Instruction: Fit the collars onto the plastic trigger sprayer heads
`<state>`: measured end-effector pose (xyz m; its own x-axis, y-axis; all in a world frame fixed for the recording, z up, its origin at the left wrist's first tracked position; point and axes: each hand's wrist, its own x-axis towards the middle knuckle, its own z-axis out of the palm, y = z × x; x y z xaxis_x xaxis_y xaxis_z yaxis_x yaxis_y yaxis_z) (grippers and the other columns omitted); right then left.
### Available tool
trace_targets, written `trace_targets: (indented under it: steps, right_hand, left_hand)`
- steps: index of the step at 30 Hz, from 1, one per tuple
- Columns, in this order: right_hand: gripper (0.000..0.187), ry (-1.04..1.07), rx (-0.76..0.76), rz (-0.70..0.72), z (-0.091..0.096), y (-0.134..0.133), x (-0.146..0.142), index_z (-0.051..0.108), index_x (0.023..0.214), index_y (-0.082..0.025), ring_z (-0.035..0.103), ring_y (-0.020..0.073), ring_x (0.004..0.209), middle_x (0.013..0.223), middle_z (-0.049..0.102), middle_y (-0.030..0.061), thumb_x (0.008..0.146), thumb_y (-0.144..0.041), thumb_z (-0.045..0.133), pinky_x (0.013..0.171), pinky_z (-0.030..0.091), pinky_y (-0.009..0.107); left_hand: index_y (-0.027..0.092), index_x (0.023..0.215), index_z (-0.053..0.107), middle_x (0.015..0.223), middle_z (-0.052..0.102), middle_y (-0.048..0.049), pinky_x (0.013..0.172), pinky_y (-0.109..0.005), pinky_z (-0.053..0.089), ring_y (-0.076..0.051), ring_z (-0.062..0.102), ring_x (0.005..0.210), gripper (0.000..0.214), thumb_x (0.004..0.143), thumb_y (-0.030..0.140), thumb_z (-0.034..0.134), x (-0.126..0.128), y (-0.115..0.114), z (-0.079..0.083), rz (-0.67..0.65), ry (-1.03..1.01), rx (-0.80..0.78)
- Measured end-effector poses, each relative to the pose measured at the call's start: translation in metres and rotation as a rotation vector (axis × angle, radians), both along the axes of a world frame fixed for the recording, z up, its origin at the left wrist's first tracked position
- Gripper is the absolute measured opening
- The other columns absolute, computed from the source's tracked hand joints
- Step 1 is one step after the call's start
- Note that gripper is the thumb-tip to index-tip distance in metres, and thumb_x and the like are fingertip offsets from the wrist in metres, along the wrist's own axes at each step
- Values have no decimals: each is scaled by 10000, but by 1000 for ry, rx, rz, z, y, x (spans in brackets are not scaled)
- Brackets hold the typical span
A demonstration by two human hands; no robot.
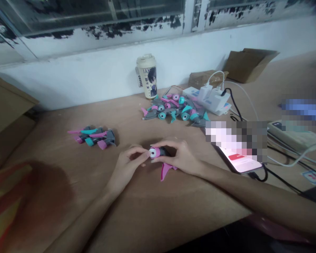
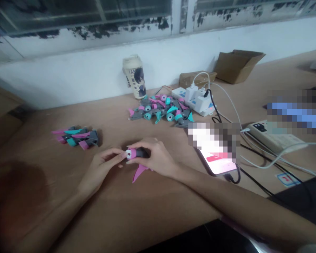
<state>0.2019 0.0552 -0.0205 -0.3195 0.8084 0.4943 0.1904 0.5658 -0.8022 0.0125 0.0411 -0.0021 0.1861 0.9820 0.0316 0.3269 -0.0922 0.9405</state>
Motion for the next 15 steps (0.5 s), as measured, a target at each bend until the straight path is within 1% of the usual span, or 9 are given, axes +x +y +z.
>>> trace_targets:
  steps: [2,4,8,10,12,15]
  right_hand:
    - [306,2,23,-3,0,0,0,667,970,-252,643,169,889,936,708,16,678,-298,748,856,469,354]
    - [300,14,38,-4,0,1,-1,669,964,-258,646,167,882,931,710,12,677,-292,749,847,470,352]
    - [298,26,52,6,-1,1,-2,670,960,-252,644,162,872,926,711,10,677,-294,749,846,467,349]
    - [305,14,74,2,-1,0,-1,667,965,-247,641,163,873,920,712,11,676,-295,751,850,459,356]
    - [307,-15,102,-9,-1,0,-1,665,964,-250,639,166,878,919,713,9,674,-293,753,861,446,367]
    - [295,-56,135,-20,0,-2,-1,664,959,-267,641,168,881,922,715,0,679,-294,751,871,430,379]
  left_hand:
    - [179,716,677,717,565,-5,567,-225,450,-111,531,622,164,771,328,636,2,-3,-1,28,36,66]
    - [179,709,656,749,565,-9,582,-233,455,-120,549,657,161,765,329,648,5,-7,-4,69,73,134]
    - [215,796,643,854,556,-7,637,-240,478,-135,575,775,95,762,301,666,8,-14,-7,166,142,288]
    - [245,815,664,891,531,-3,634,-227,487,-130,569,806,50,775,273,655,9,-17,-7,165,183,367]
    - [267,814,685,914,511,-3,615,-209,491,-124,559,822,54,787,252,641,10,-19,-5,150,228,422]
    - [272,823,694,911,499,-6,589,-198,491,-121,550,805,72,783,242,643,10,-21,-1,160,270,442]
